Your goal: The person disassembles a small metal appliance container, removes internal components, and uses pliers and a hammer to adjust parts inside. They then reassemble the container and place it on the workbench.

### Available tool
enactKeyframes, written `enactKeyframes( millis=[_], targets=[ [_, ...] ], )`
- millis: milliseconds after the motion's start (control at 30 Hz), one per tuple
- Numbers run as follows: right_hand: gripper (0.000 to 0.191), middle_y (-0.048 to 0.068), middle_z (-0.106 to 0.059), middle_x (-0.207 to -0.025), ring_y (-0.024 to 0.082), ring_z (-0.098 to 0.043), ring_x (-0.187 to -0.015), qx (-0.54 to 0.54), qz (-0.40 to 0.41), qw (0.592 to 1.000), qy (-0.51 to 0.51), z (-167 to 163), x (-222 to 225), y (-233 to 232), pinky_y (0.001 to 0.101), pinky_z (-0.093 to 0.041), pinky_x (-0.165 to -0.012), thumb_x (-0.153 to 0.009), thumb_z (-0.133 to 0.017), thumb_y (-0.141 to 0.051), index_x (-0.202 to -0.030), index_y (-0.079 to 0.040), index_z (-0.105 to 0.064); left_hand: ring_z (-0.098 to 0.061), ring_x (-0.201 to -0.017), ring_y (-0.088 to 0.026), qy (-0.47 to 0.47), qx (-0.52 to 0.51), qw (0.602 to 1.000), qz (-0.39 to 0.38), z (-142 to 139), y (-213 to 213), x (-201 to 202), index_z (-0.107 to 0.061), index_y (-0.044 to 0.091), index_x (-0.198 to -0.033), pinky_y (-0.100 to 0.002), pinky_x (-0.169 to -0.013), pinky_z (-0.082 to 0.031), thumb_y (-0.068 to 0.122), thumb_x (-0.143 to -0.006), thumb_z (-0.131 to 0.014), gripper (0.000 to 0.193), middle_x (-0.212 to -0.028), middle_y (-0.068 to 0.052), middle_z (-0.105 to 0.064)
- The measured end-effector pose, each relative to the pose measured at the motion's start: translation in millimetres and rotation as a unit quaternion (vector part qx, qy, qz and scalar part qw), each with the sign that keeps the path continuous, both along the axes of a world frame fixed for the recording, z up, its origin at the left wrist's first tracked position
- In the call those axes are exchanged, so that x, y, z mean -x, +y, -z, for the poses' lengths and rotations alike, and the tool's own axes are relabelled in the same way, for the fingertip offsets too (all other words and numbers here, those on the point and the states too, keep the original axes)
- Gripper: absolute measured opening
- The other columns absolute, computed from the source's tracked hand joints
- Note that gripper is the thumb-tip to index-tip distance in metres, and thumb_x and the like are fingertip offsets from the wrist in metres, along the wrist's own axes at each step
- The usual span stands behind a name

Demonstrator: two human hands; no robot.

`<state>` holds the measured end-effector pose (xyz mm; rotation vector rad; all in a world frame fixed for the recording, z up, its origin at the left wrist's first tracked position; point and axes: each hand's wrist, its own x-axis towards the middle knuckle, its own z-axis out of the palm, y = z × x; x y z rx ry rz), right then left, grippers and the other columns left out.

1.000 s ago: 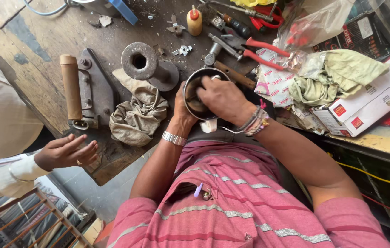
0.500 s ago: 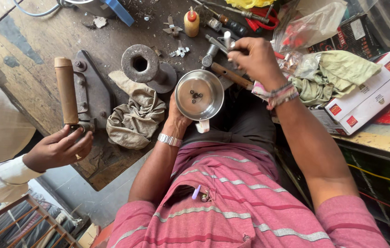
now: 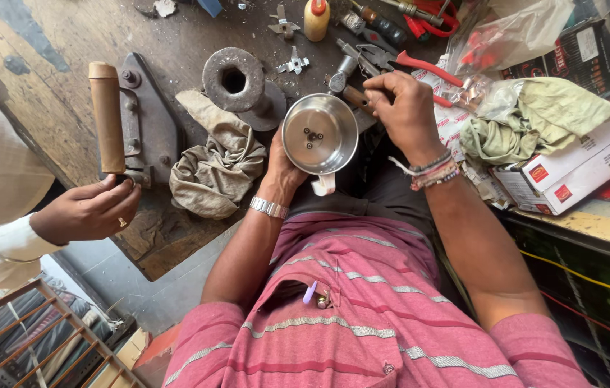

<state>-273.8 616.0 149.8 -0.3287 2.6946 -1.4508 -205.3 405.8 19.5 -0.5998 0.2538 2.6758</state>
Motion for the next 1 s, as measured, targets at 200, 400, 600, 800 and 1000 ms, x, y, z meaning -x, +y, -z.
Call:
enactKeyframes(
  millis=[200,400,600,800,1000],
  targets=[
    [0.017,0.016,-0.07,-0.095,0.031,-0.069,-0.086,-0.119,-0.193,0.953,0.201,-18.7,-39.6,-34.5,0.0412,-0.056,-0.078,-0.087,-0.078,-0.011,-0.1,-0.001,-0.072,-0.07,-0.107,-0.026,-0.022,0.032,0.999,-0.027,21.6,9.9,-3.8,-0.061,0.001,-0.127,-0.045,-0.093,-0.063,0.033,-0.107,-0.051,0.039,-0.121,-0.016,-0.068],
    [0.009,0.019,-0.065,-0.094,0.037,-0.068,-0.083,-0.249,-0.186,0.941,0.132,34.9,-70.0,-56.3,0.0442,-0.058,-0.075,-0.088,-0.061,-0.002,-0.093,-0.003,-0.068,-0.072,-0.091,-0.02,-0.066,0.089,0.992,-0.063,32.0,12.3,-21.1,-0.069,0.003,-0.111,-0.036,-0.084,-0.062,0.03,-0.104,-0.06,0.029,-0.101,-0.007,-0.074],
    [0.013,0.019,-0.065,-0.089,0.036,-0.068,-0.082,-0.22,-0.177,0.955,0.091,35.9,-69.3,-49.5,0.0446,-0.057,-0.075,-0.081,-0.072,-0.008,-0.093,-0.002,-0.069,-0.071,-0.091,-0.021,-0.048,0.105,0.992,-0.049,30.0,8.0,-24.6,-0.068,0.002,-0.114,-0.036,-0.083,-0.061,0.029,-0.106,-0.06,0.03,-0.102,-0.009,-0.074],
    [0.015,0.015,-0.071,-0.096,0.029,-0.07,-0.088,-0.113,-0.102,0.978,0.142,15.8,-34.1,-7.6,0.0401,-0.056,-0.08,-0.087,-0.079,-0.012,-0.1,-0.004,-0.075,-0.071,-0.105,-0.027,-0.037,0.135,0.989,-0.048,40.9,-1.0,-20.5,-0.06,0.006,-0.123,-0.048,-0.09,-0.064,0.022,-0.103,-0.05,0.028,-0.117,-0.013,-0.068],
    [0.016,0.017,-0.071,-0.093,0.028,-0.073,-0.079,-0.137,0.011,0.987,0.084,70.1,10.9,53.4,0.038,-0.059,-0.072,-0.083,-0.078,-0.007,-0.098,-0.001,-0.077,-0.071,-0.103,-0.032,-0.039,0.041,0.998,-0.026,57.5,-5.5,-24.5,-0.063,0.0,-0.124,-0.049,-0.086,-0.064,0.033,-0.106,-0.046,0.041,-0.118,-0.021,-0.067]
  ],
)
